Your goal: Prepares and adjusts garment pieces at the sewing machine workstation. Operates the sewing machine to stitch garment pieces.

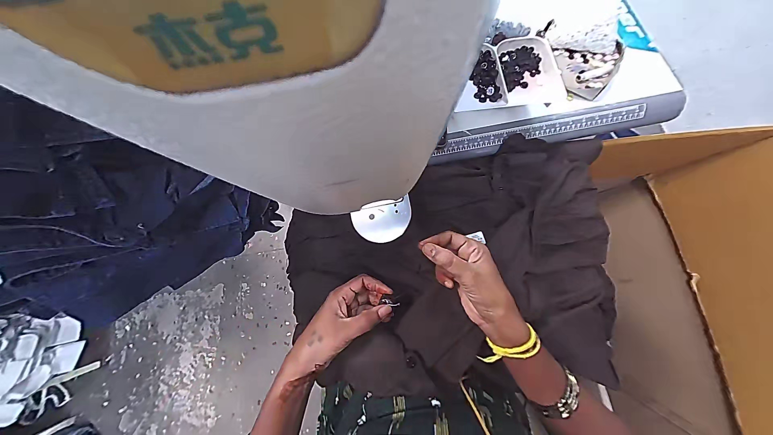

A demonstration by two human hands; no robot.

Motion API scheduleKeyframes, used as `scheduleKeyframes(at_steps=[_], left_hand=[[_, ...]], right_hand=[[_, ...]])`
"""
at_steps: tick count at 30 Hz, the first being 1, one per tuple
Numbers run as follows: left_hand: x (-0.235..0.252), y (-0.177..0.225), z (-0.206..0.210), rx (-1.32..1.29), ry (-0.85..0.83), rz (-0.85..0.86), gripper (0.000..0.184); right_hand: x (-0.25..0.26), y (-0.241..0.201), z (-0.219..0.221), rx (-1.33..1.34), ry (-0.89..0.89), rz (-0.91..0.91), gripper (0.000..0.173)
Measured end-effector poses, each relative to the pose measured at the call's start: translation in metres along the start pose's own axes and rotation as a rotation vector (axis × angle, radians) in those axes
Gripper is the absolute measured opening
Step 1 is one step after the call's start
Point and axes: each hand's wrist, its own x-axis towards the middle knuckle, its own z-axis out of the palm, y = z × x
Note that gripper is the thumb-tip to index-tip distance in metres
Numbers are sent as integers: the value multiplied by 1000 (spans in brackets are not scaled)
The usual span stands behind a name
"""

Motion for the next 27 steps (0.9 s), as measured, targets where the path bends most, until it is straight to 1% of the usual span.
scheduleKeyframes(at_steps=[3, 7, 9, 13, 19, 27], left_hand=[[2, 1, 2, -83, -17, 16, 21], [8, 14, 18, -361, 5, 33, 18], [11, 21, 24, -432, 41, 49, 16], [12, 28, 30, -430, 115, 74, 14], [11, 29, 30, -419, 110, 79, 15], [11, 28, 30, -415, 130, 74, 14]], right_hand=[[-1, 1, -1, -4, -42, -17, 8], [-8, 0, 5, -1, -170, 21, 8], [-9, 3, 9, 12, -233, -4, 6], [-10, 6, 11, 41, -278, -26, 6], [-8, 6, 13, 84, -296, 41, 6], [-8, 7, 15, 89, -292, 80, 7]])
